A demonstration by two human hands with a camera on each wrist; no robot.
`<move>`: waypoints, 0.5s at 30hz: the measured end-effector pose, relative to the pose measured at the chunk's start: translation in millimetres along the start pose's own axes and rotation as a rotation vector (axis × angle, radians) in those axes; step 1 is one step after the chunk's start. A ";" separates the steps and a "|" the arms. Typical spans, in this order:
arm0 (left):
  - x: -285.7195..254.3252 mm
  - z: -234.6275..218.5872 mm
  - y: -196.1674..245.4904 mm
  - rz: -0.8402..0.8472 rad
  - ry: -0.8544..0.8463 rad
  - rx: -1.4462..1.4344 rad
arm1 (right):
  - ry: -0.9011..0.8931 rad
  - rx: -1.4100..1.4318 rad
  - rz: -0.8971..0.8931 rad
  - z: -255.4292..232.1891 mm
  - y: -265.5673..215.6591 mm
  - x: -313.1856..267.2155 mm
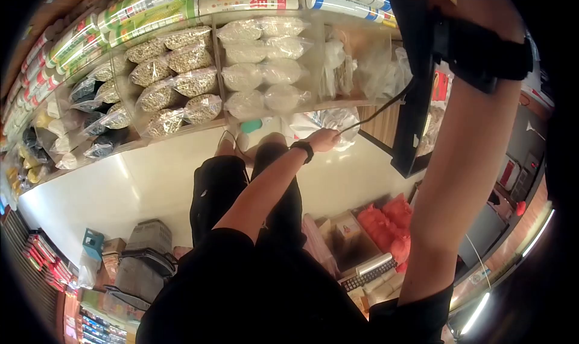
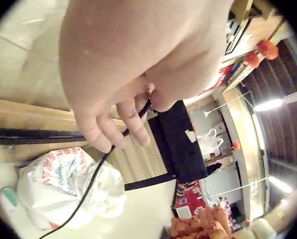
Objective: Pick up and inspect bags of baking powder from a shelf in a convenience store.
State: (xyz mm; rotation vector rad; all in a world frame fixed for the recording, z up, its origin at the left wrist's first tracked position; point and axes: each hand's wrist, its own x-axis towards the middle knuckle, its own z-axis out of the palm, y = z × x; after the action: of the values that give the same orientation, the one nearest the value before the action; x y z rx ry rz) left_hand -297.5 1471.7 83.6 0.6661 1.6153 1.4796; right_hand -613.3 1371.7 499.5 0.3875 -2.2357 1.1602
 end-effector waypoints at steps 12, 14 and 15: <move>-110.3 -0.3 73.1 -0.044 -0.422 -0.119 | -0.033 0.080 -0.085 -2.1 -9.5 12.5; -124.2 -16.6 71.3 -0.080 -0.387 -0.033 | -0.043 0.097 -0.089 -4.3 -15.8 10.4; -131.2 -21.9 70.2 -0.066 -0.359 -0.029 | -0.017 0.062 -0.091 -0.8 -8.9 16.6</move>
State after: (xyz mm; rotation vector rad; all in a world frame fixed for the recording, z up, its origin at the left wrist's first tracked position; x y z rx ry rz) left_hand -258.3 1363.2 180.0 0.8026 1.3245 1.2510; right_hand -621.6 1367.3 515.9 0.5204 -2.1772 1.1849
